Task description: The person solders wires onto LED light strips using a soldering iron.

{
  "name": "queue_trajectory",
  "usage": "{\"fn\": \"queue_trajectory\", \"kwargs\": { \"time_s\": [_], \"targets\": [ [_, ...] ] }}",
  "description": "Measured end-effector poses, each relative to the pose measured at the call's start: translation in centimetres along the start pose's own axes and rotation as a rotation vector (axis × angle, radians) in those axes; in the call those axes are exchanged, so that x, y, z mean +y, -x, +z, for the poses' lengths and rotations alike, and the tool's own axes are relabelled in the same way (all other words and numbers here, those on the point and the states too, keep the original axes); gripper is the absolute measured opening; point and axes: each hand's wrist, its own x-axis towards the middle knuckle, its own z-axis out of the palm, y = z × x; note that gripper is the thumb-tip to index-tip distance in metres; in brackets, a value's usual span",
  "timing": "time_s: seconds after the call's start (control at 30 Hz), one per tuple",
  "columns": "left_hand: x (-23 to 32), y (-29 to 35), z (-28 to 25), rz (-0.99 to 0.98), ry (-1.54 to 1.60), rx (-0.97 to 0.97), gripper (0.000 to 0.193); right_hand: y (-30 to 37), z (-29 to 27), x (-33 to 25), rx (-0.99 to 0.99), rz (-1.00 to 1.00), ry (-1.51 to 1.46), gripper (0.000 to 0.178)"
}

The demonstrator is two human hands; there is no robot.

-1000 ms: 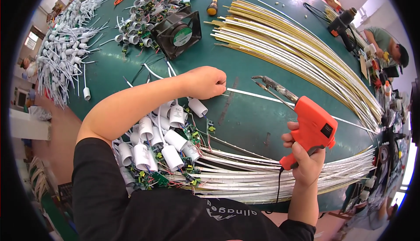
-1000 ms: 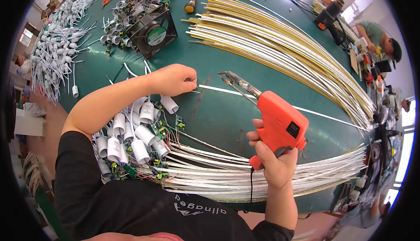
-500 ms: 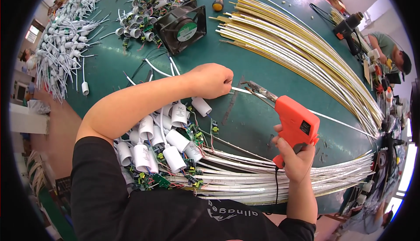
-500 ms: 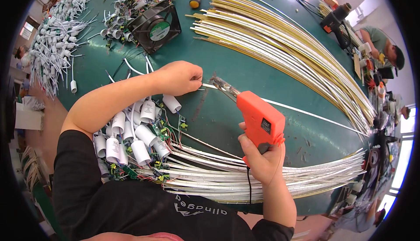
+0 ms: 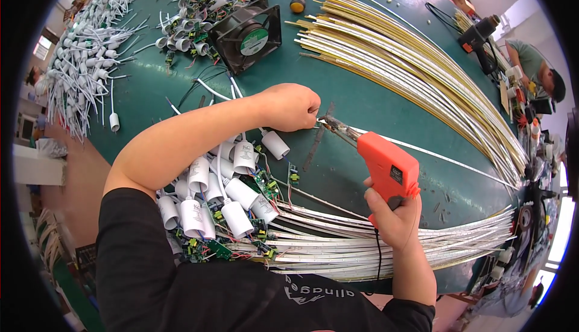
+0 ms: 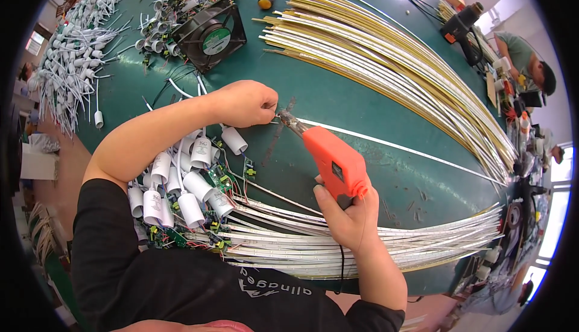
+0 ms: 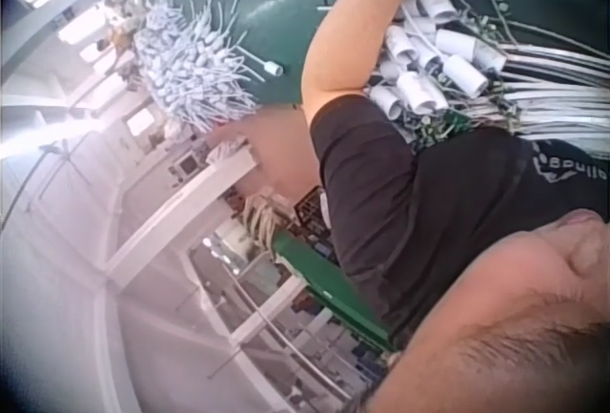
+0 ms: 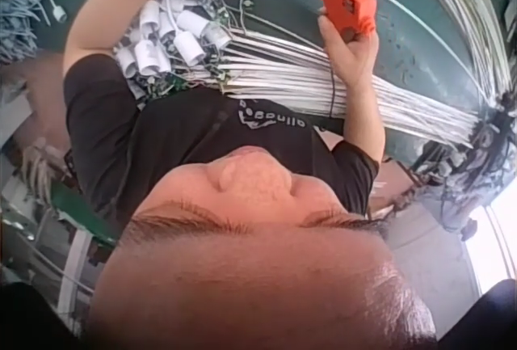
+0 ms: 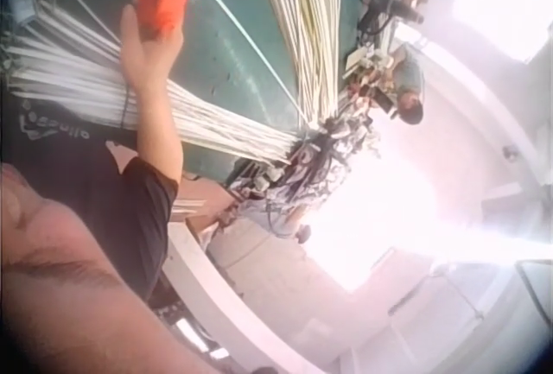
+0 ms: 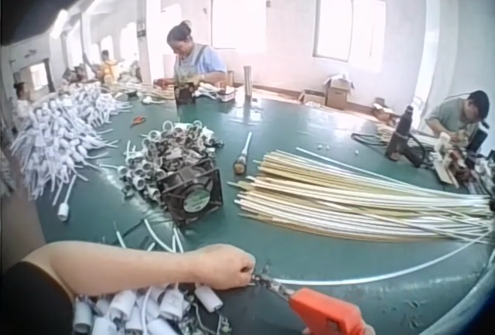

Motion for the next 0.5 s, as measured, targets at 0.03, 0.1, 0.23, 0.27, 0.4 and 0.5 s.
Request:
{"fn": "queue_trajectory", "kwargs": {
  "time_s": [0.03,0.1,0.23,0.27,0.4,0.5],
  "targets": [
    [0.04,-0.03,-0.05,-0.003,-0.006,-0.008,0.013,-0.07,0.08,-0.01,0.003,-0.004,0.000,0.032],
    [-0.04,-0.11,0.00,-0.005,-0.013,-0.015,0.013,-0.10,0.19,-0.06,0.007,-0.009,0.000,0.032],
    [-0.05,-0.34,-0.05,0.031,-0.020,0.006,0.014,-0.06,0.19,-0.15,0.004,0.003,-0.006,0.032],
    [0.05,-0.37,-0.14,0.004,-0.037,-0.026,0.014,-0.05,0.17,-0.16,-0.005,0.026,-0.002,0.032],
    [-0.35,-0.34,0.14,0.053,0.005,0.031,0.014,-0.04,0.35,-0.07,0.009,0.035,-0.018,0.030],
    [-0.27,-0.35,0.09,0.052,0.012,0.028,0.014,-0.11,0.23,-0.06,0.023,-0.032,0.005,0.026]
  ]
}}
